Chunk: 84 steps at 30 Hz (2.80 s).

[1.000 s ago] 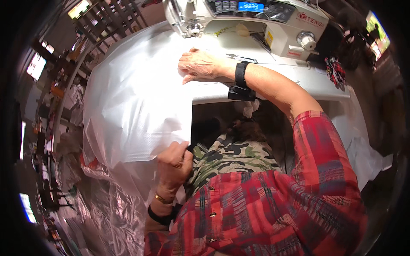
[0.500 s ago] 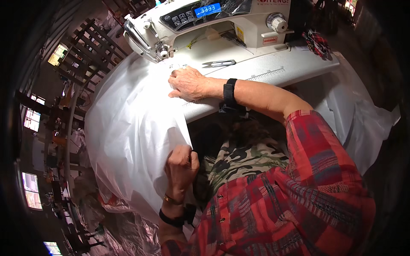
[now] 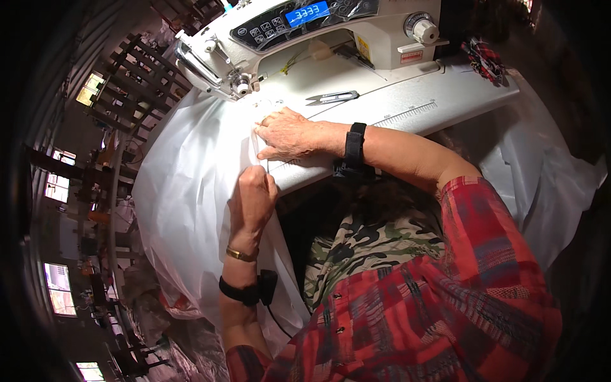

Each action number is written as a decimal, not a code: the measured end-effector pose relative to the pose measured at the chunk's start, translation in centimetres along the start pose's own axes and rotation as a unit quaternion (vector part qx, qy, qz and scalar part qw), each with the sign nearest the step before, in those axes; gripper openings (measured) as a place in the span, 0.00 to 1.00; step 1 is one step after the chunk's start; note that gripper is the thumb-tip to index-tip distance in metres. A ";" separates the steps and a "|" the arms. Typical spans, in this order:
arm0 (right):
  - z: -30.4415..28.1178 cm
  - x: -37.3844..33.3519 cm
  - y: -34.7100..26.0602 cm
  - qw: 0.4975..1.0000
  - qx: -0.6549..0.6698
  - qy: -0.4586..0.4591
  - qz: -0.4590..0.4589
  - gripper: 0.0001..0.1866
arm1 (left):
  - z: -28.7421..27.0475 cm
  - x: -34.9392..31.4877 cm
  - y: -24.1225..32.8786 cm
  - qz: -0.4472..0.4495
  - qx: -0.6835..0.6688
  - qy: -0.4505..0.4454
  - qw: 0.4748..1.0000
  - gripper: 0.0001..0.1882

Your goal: Sewing large sheets of white plastic using an industrial sewing machine.

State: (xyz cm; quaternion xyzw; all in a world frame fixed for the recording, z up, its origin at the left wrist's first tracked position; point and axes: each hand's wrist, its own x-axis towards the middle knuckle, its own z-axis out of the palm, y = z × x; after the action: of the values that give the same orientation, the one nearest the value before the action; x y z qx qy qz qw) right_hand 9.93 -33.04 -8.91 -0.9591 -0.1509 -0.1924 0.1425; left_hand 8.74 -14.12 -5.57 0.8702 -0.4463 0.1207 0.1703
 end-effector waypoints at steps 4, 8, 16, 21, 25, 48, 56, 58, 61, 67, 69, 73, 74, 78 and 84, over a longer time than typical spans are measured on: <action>-0.1 0.1 0.6 0.999 0.034 -0.019 0.005 0.27 | 1.6 2.8 -1.2 -0.039 0.047 0.001 0.998 0.10; -0.2 0.8 1.1 0.998 0.043 -0.048 0.021 0.24 | 4.8 6.9 -4.0 -0.003 0.032 0.015 0.999 0.09; -0.2 0.8 1.9 0.999 0.035 -0.015 0.027 0.17 | 4.4 4.4 -2.4 -0.084 -0.015 0.016 0.996 0.10; -0.9 1.8 3.4 0.986 0.133 -0.100 0.029 0.13 | 1.6 2.0 1.0 -0.144 0.018 -0.095 0.985 0.21; -1.2 1.3 3.2 0.989 0.127 -0.070 0.025 0.12 | 1.7 2.9 1.1 -0.138 -0.036 -0.052 0.988 0.20; -1.6 0.5 1.3 0.999 0.007 -0.027 0.027 0.11 | 7.7 8.4 -7.2 -0.102 -0.094 0.083 0.987 0.18; -1.3 0.6 1.7 1.000 0.002 0.009 0.014 0.12 | 8.6 8.9 -7.5 -0.116 -0.109 0.102 0.982 0.18; -1.3 0.5 1.7 1.000 -0.007 0.016 0.006 0.12 | 8.6 9.2 -7.0 -0.122 -0.075 0.120 0.982 0.18; -1.4 0.5 1.8 1.000 -0.020 0.003 -0.005 0.12 | 7.0 8.7 -4.7 -0.134 0.019 0.161 0.978 0.17; -1.8 0.0 2.0 1.000 -0.001 -0.003 -0.012 0.15 | -3.2 0.9 2.3 0.071 -0.177 -0.019 0.981 0.17; -1.9 -0.3 2.2 1.000 -0.002 -0.022 -0.001 0.18 | -7.4 -1.7 1.9 0.098 -0.298 -0.128 0.941 0.18; -2.1 -0.9 2.6 1.000 0.011 -0.001 0.004 0.18 | -13.2 -0.9 -8.4 -0.011 0.052 0.111 0.992 0.17; -2.2 -1.1 2.7 1.000 0.006 0.023 0.002 0.17 | -14.0 0.2 -12.0 0.003 0.171 0.127 0.977 0.18; -2.1 -1.6 2.8 0.999 -0.015 0.031 -0.008 0.18 | -10.4 1.7 -21.5 -0.273 0.119 0.005 0.955 0.30; -0.7 0.5 2.0 0.991 -0.078 0.092 -0.064 0.08 | -2.0 -0.2 -19.9 -0.273 0.201 0.013 0.941 0.17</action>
State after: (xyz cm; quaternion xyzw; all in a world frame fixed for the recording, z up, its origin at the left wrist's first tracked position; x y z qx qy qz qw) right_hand 10.80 -34.94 -8.56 -0.9339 -0.1823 -0.3001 0.0681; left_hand 24.80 -2.37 -7.51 0.9730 -0.1562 0.1681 0.0244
